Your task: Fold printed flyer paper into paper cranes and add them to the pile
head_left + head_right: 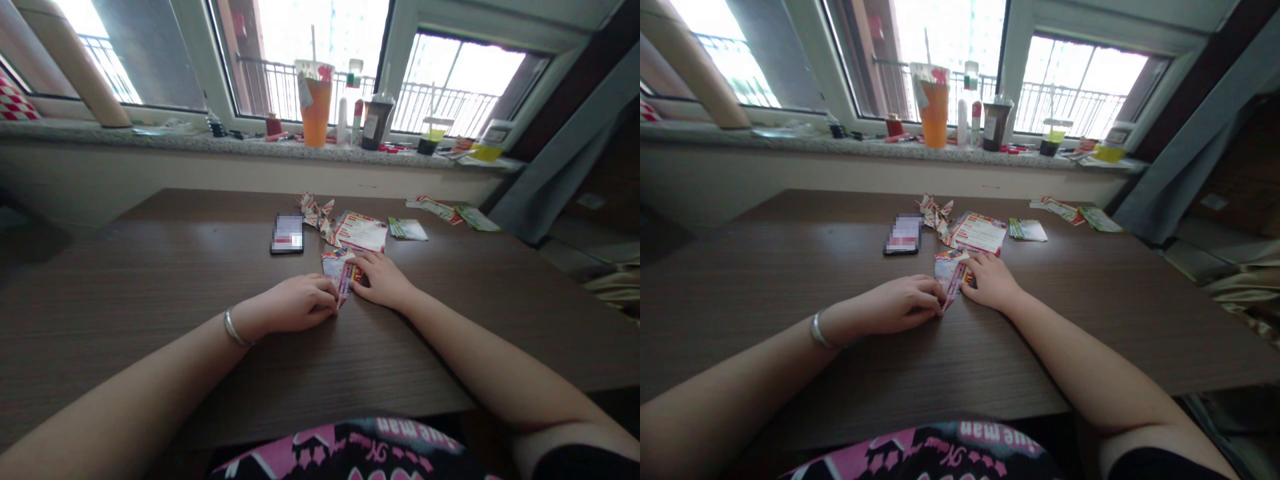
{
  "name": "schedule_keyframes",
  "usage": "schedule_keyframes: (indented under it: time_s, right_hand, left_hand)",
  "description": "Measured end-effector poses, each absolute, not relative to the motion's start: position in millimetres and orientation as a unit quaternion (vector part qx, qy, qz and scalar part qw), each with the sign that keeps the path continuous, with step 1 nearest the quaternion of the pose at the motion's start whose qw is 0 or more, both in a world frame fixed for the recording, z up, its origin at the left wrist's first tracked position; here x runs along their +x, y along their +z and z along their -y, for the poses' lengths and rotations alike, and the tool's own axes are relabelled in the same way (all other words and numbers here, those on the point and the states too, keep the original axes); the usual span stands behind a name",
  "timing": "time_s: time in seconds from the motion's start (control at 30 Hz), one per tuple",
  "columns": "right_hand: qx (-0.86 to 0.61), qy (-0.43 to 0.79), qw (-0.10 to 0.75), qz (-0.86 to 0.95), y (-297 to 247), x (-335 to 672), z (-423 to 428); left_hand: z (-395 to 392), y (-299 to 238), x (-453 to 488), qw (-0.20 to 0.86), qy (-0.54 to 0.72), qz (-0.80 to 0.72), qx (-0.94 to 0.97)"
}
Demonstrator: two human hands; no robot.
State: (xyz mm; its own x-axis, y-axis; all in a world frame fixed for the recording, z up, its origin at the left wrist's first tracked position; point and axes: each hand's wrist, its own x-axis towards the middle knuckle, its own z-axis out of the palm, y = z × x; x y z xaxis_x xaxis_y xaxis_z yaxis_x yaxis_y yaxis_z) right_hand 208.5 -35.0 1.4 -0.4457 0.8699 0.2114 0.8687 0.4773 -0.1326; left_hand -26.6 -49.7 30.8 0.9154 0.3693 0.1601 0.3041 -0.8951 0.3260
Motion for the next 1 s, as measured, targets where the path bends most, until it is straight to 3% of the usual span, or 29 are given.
schedule_keyframes:
  time_s: [0.6, 0.73, 0.87, 1.0]
  right_hand:
    - [-0.504, -0.002, 0.132, 0.853, -0.1, 208.9, 36.3]
    - [-0.506, 0.000, 0.129, 0.853, 2.4, 207.2, 37.3]
    - [-0.501, -0.002, 0.134, 0.855, 3.0, 206.5, 37.6]
    - [-0.495, -0.004, 0.142, 0.857, 1.6, 206.9, 36.9]
  left_hand:
    - [37.0, 19.8, -31.8, 0.243, 0.149, -0.145, 0.947]
    - [34.8, 10.4, -31.9, 0.179, 0.175, -0.206, 0.946]
    - [34.3, 2.6, -34.0, 0.080, 0.140, -0.284, 0.945]
    - [35.0, -1.0, -35.2, 0.047, 0.106, -0.318, 0.941]
